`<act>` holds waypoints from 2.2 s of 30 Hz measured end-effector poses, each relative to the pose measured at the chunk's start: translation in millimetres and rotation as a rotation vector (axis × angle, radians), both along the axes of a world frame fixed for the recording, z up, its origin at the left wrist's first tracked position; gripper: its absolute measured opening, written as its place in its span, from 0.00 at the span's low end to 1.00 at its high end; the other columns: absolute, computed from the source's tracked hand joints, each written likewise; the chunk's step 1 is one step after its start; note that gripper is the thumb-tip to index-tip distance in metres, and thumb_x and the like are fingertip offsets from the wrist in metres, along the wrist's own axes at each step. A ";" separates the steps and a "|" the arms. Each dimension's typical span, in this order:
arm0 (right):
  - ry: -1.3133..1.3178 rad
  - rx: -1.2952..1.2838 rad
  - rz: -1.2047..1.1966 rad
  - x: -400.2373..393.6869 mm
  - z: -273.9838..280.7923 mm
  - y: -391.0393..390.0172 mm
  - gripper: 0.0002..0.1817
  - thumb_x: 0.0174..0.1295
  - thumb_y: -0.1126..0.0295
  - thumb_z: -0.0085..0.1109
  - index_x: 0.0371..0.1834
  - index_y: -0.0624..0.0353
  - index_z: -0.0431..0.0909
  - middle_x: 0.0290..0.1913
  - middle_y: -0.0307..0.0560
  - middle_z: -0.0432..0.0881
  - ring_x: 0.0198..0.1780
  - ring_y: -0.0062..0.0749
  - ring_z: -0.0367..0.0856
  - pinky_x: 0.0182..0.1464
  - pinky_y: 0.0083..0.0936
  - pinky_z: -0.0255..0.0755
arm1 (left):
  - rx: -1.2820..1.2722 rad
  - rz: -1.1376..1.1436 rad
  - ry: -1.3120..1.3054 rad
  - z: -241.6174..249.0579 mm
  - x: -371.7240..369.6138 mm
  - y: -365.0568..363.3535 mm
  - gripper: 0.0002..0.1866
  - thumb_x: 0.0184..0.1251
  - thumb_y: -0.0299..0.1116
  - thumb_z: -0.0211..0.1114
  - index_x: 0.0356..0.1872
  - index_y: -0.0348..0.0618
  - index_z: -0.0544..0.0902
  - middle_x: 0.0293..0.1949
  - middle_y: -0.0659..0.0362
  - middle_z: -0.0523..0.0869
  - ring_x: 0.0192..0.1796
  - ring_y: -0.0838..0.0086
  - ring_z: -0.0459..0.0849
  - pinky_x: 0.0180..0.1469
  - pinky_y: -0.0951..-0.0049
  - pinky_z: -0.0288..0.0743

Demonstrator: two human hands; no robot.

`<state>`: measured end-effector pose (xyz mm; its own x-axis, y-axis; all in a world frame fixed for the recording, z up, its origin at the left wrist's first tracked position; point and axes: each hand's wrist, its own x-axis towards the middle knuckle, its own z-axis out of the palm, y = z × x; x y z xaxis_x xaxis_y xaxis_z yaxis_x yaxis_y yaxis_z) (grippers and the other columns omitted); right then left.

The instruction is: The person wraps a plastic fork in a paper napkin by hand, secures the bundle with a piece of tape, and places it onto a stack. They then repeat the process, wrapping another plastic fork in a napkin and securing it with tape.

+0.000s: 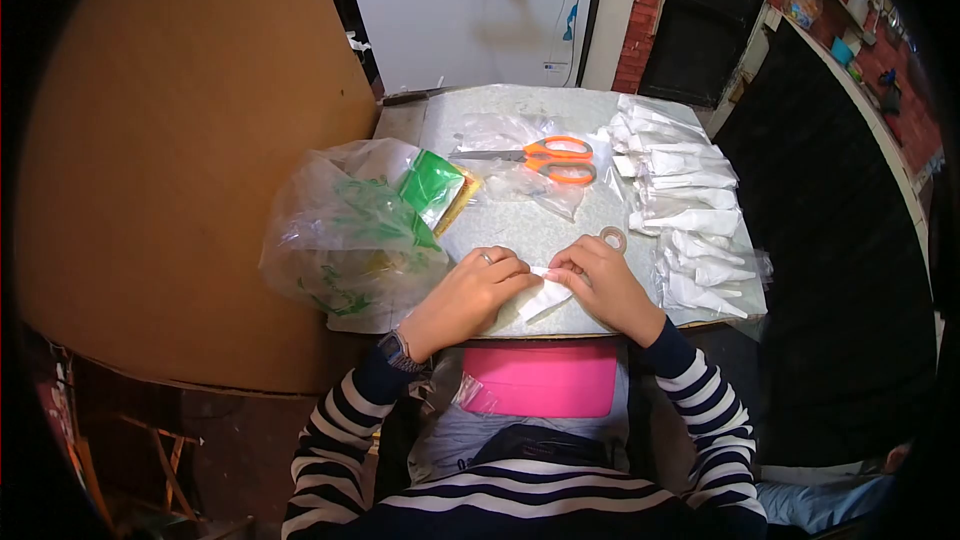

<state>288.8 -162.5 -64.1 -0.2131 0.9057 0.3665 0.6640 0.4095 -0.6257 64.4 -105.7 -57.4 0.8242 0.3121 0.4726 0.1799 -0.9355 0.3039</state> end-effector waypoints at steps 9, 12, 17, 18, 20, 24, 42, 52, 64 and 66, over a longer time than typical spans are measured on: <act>-0.253 0.194 0.073 2.3 -2.4 -5.3 0.14 0.58 0.65 0.64 0.44 0.60 0.77 0.39 0.47 0.74 0.43 0.42 0.73 0.48 0.33 0.67 | -0.005 0.008 0.019 -0.4 -3.0 -0.8 0.19 0.47 0.17 0.61 0.44 0.42 0.82 0.45 0.58 0.79 0.54 0.63 0.75 0.56 0.66 0.68; -0.457 0.268 0.071 -1.5 5.8 -8.2 0.15 0.59 0.65 0.62 0.45 0.60 0.76 0.38 0.46 0.74 0.43 0.42 0.73 0.47 0.33 0.66 | -0.036 0.067 -0.009 6.4 -3.8 -7.5 0.16 0.47 0.18 0.62 0.41 0.42 0.82 0.47 0.55 0.77 0.55 0.60 0.74 0.57 0.65 0.67; -0.538 0.320 0.044 -5.1 16.4 -10.3 0.14 0.60 0.67 0.61 0.46 0.61 0.76 0.38 0.47 0.73 0.40 0.41 0.76 0.42 0.32 0.70 | -0.270 0.192 -0.229 0.9 -7.3 -10.3 0.18 0.49 0.20 0.62 0.45 0.40 0.79 0.51 0.52 0.73 0.58 0.62 0.72 0.58 0.66 0.67; -0.509 0.321 0.038 -5.0 19.8 -8.7 0.14 0.60 0.67 0.60 0.46 0.62 0.76 0.38 0.47 0.73 0.39 0.41 0.77 0.40 0.32 0.71 | -0.421 0.222 -0.379 -9.0 -5.4 -9.0 0.20 0.51 0.19 0.62 0.48 0.40 0.77 0.52 0.53 0.72 0.58 0.64 0.72 0.59 0.66 0.67; -0.476 0.338 0.030 -6.2 26.6 -7.3 0.14 0.61 0.67 0.59 0.46 0.62 0.75 0.38 0.47 0.73 0.38 0.39 0.78 0.39 0.30 0.73 | -0.818 0.228 -0.677 -15.1 3.1 -14.6 0.21 0.59 0.21 0.64 0.54 0.40 0.70 0.56 0.53 0.69 0.58 0.72 0.71 0.58 0.69 0.69; -0.468 0.368 0.025 -12.3 41.4 -10.2 0.14 0.63 0.67 0.57 0.47 0.64 0.74 0.38 0.46 0.71 0.41 0.34 0.77 0.39 0.26 0.74 | -1.198 0.320 -0.860 1.6 22.0 -27.6 0.24 0.62 0.27 0.69 0.56 0.37 0.69 0.47 0.57 0.75 0.49 0.79 0.75 0.50 0.78 0.72; -0.254 0.376 -0.006 -15.1 51.4 -11.5 0.15 0.62 0.69 0.60 0.48 0.66 0.74 0.40 0.51 0.72 0.37 0.43 0.80 0.36 0.32 0.74 | -1.285 0.209 -0.705 -7.0 11.3 -27.0 0.06 0.63 0.26 0.68 0.37 0.32 0.85 0.32 0.58 0.87 0.33 0.79 0.84 0.38 0.80 0.77; -0.206 0.332 0.040 -22.1 57.0 -21.1 0.14 0.63 0.70 0.60 0.48 0.66 0.75 0.38 0.51 0.71 0.36 0.42 0.78 0.35 0.32 0.73 | -1.153 0.165 -0.793 -3.6 12.1 -15.6 0.07 0.61 0.20 0.66 0.40 0.31 0.84 0.36 0.56 0.87 0.38 0.76 0.85 0.43 0.77 0.79; -0.276 0.405 -0.002 -26.4 55.7 -25.6 0.16 0.59 0.70 0.64 0.48 0.65 0.76 0.38 0.48 0.72 0.35 0.38 0.79 0.31 0.29 0.74 | -1.423 0.022 -1.073 -13.8 22.1 -21.6 0.15 0.63 0.15 0.59 0.50 0.38 0.70 0.43 0.54 0.82 0.42 0.71 0.86 0.42 0.72 0.84; -0.266 0.427 0.004 -27.7 53.3 -25.8 0.16 0.58 0.71 0.64 0.47 0.65 0.77 0.38 0.48 0.72 0.36 0.37 0.79 0.31 0.29 0.74 | -1.540 0.022 -1.137 -14.2 24.9 -23.3 0.17 0.64 0.14 0.57 0.51 0.39 0.67 0.44 0.53 0.81 0.44 0.68 0.85 0.44 0.69 0.85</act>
<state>261.1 -188.3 -10.8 -0.3529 0.6855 0.6369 0.7755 0.5952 -0.2108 89.4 -129.0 -71.7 0.3608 0.9312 0.0526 -0.6664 0.2179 0.7131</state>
